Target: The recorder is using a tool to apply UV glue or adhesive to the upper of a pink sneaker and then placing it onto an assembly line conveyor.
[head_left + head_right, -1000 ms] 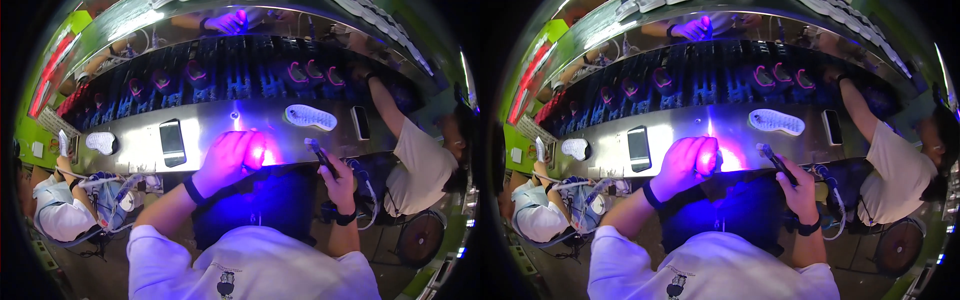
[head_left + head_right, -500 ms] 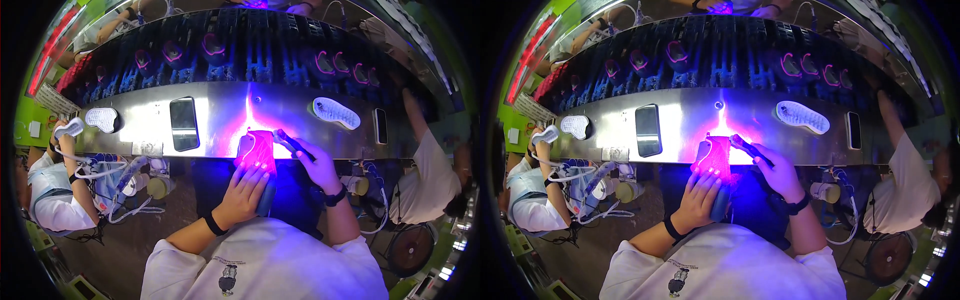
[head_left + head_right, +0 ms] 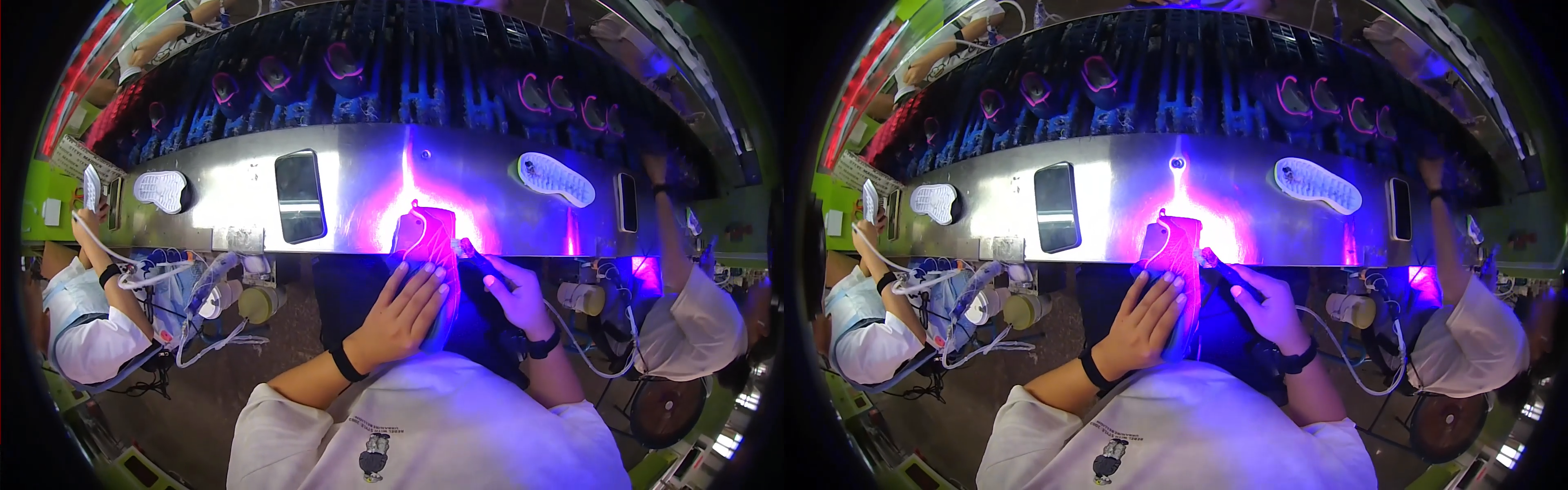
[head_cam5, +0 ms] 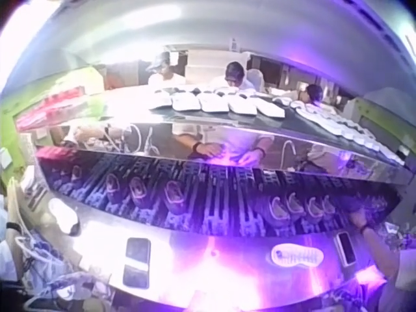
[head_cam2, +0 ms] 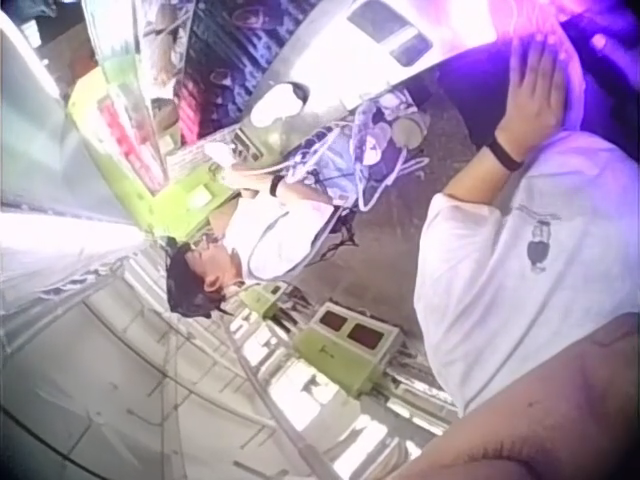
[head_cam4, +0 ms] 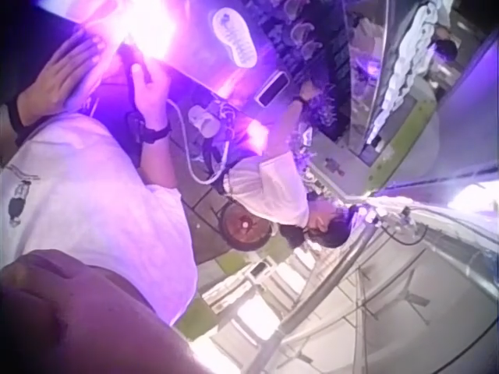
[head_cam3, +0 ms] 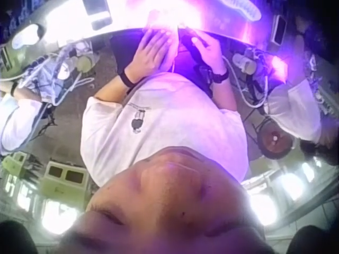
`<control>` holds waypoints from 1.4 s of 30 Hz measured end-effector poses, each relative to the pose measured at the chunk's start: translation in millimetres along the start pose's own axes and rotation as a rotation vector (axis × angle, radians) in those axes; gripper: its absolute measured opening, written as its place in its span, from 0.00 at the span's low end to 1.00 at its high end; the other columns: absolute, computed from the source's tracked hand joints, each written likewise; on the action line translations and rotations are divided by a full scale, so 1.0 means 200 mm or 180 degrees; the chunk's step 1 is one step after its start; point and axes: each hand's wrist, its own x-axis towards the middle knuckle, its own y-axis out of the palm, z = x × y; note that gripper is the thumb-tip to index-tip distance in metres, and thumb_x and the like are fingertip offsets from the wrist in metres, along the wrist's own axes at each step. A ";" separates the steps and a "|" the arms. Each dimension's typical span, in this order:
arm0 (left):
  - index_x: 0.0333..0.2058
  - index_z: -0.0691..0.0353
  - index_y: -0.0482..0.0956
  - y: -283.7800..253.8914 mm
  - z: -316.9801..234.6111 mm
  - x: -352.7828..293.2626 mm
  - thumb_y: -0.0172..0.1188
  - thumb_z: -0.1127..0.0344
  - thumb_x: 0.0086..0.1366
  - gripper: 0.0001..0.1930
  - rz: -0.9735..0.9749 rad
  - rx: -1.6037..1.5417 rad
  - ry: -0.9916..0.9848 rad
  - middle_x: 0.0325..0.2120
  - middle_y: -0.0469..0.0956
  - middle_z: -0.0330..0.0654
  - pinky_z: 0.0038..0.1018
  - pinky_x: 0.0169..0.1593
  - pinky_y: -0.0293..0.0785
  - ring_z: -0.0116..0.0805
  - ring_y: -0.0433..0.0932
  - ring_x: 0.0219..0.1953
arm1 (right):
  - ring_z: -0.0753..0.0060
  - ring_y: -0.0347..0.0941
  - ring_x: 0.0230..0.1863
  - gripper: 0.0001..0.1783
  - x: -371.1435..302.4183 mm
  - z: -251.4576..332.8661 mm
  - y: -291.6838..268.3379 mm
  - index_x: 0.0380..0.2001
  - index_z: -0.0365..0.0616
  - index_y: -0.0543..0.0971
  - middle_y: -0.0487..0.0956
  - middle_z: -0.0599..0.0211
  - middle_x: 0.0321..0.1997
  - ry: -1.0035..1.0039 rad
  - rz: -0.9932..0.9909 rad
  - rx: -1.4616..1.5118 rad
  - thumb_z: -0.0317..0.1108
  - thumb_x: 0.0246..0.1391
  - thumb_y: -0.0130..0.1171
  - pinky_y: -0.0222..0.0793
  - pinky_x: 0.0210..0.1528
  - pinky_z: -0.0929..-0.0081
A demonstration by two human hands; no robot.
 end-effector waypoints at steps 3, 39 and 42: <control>0.57 0.70 0.73 -0.01 0.00 0.00 0.55 0.69 0.63 0.23 0.0034 -0.0016 -0.0012 0.59 0.73 0.56 0.55 0.69 0.60 0.51 0.71 0.65 | 0.73 0.78 0.50 0.22 -0.01 0.05 -0.03 0.59 0.37 0.77 0.84 0.60 0.50 -0.0119 0.0135 -0.0010 0.30 0.63 0.61 0.71 0.57 0.71; 0.60 0.72 0.68 0.04 -0.32 0.40 0.67 0.61 0.53 0.37 0.0077 0.0415 -0.0478 0.56 0.74 0.58 0.54 0.70 0.57 0.53 0.74 0.61 | 0.85 0.73 0.32 0.24 -0.39 -0.01 -0.22 0.62 0.38 0.76 0.80 0.74 0.32 0.0131 -0.0068 0.0869 0.29 0.63 0.62 0.71 0.38 0.80; 0.59 0.73 0.69 0.04 -0.33 0.46 0.67 0.60 0.53 0.36 0.0049 0.0500 -0.0460 0.55 0.75 0.59 0.54 0.69 0.58 0.53 0.76 0.59 | 0.84 0.73 0.32 0.24 -0.44 0.02 -0.23 0.61 0.38 0.76 0.79 0.74 0.32 0.0293 -0.0129 0.0879 0.30 0.63 0.61 0.71 0.38 0.80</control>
